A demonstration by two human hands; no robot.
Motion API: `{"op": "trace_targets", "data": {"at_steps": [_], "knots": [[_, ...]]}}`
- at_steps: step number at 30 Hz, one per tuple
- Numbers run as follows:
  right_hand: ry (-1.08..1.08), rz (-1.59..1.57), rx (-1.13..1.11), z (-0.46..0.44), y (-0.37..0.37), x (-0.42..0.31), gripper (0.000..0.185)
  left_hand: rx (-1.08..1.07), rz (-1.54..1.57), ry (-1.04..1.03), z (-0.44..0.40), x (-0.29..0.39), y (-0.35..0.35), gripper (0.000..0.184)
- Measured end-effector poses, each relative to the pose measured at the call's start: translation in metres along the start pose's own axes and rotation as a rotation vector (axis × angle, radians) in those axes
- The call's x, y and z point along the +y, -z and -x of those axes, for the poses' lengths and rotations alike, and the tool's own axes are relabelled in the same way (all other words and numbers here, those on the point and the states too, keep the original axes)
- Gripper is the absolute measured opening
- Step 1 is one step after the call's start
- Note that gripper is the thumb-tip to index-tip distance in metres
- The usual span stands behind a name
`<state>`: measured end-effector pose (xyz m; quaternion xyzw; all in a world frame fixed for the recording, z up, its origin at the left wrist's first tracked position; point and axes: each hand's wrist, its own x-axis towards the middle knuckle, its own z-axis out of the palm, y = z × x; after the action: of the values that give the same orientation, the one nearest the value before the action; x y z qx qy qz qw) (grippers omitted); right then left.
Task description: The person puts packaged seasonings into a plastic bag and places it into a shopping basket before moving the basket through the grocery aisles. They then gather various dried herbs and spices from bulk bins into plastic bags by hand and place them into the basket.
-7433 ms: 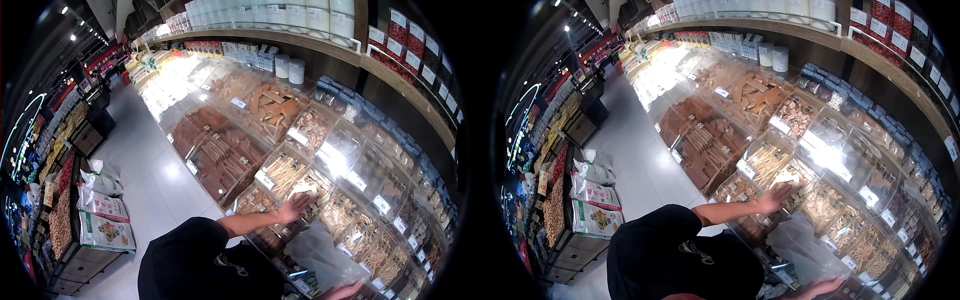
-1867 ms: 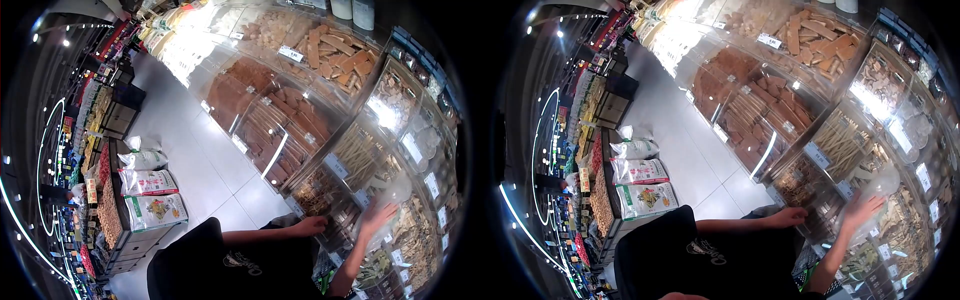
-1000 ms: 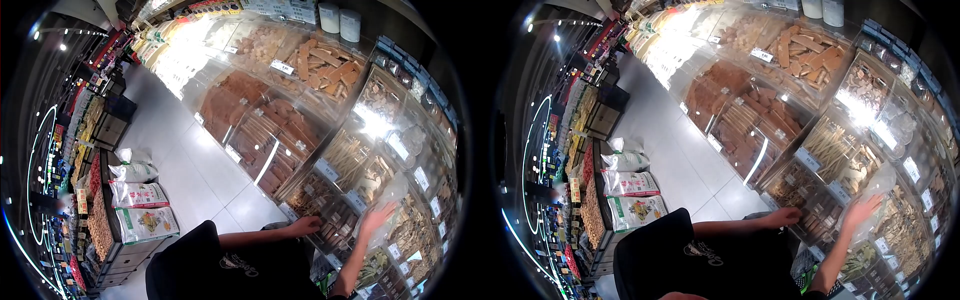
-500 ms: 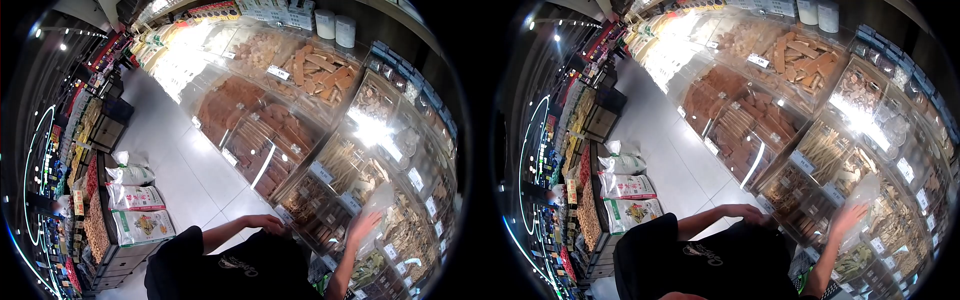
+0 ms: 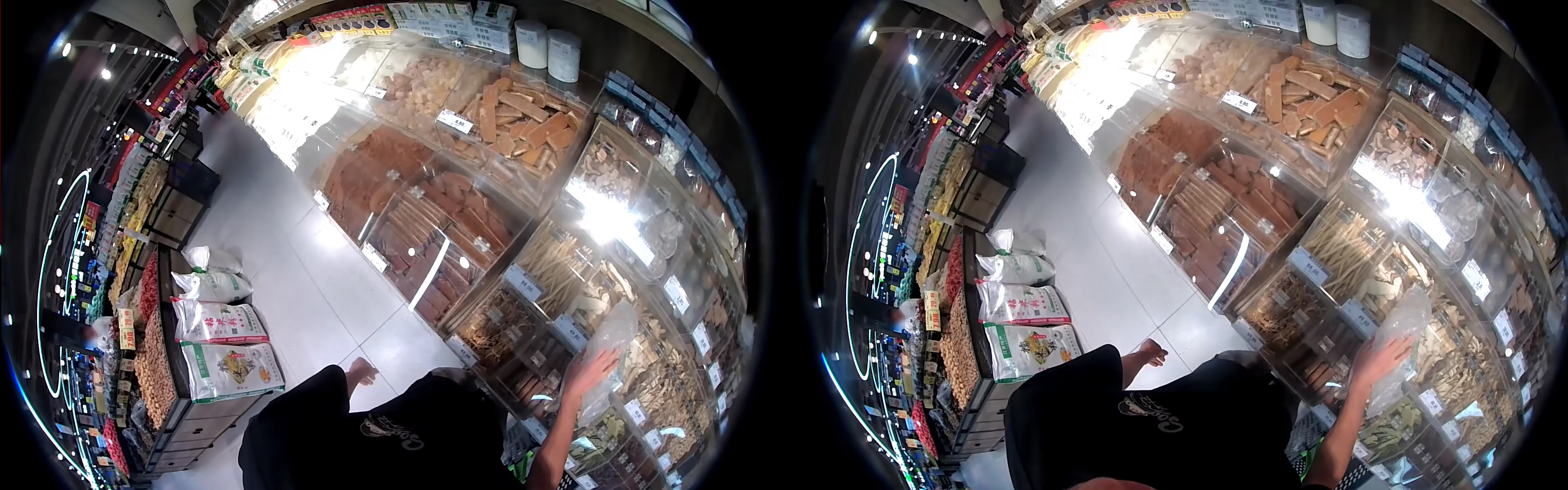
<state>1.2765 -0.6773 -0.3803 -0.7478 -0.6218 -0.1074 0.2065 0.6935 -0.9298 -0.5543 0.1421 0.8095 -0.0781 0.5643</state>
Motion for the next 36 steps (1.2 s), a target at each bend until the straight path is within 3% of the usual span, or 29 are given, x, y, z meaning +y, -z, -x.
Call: {"op": "trace_targets", "data": {"at_steps": [1,3,5,7,9,10,12,13,15,20,22,23,24,27,36], "knots": [[0.003,-0.006,0.001,-0.001,0.0,0.0,0.042,-0.21,0.14,0.111,0.0,0.004,0.011,0.089],[0.003,-0.011,0.01,-0.001,0.001,-0.001,0.043,-0.239,-0.218,0.02,0.002,0.009,0.008,0.123],[-0.004,-0.008,0.0,0.0,0.0,-0.001,0.043,0.11,-0.597,-0.101,0.036,0.026,-0.021,0.121],[-0.02,0.005,-0.029,0.002,-0.001,0.001,0.045,-0.004,-0.501,-0.145,0.026,0.031,-0.027,0.126],[-0.028,0.002,-0.022,0.002,-0.002,0.001,0.046,0.057,-0.468,-0.185,0.024,0.036,-0.04,0.121],[-0.033,0.003,-0.018,0.002,-0.002,0.002,0.047,0.036,-0.436,-0.128,0.022,0.039,-0.041,0.109],[0.009,0.019,-0.034,-0.005,0.009,-0.002,0.047,-0.005,-0.372,-0.015,0.085,0.084,-0.027,0.097],[0.027,0.026,-0.043,-0.01,0.014,-0.004,0.048,0.296,-0.337,-0.125,0.065,0.068,-0.041,0.094],[0.029,0.064,-0.045,-0.027,0.016,-0.004,0.051,0.301,-0.396,-0.1,0.071,0.076,-0.047,0.092],[-0.073,0.104,-0.136,-0.035,-0.004,0.004,0.058,0.242,-0.37,-0.15,0.058,0.084,-0.046,0.094],[-0.05,0.098,-0.213,-0.02,-0.004,0.009,0.064,0.218,-0.37,-0.161,0.017,0.074,-0.048,0.092],[-0.063,0.03,-0.239,-0.017,0.003,0.006,0.068,0.235,-0.41,-0.333,-0.045,0.044,-0.052,0.088],[0.013,0.203,-0.27,-0.01,-0.003,0.008,0.067,0.252,-0.222,-0.168,-0.028,0.057,-0.054,0.083],[0.012,0.065,-0.241,-0.011,0.001,0.009,0.063,0.03,-0.101,-0.229,-0.021,0.065,-0.054,0.044],[-0.056,-0.012,-0.145,-0.049,0.004,0.008,0.07,-0.004,-0.138,-0.269,-0.009,0.093,-0.06,0.039]]}}
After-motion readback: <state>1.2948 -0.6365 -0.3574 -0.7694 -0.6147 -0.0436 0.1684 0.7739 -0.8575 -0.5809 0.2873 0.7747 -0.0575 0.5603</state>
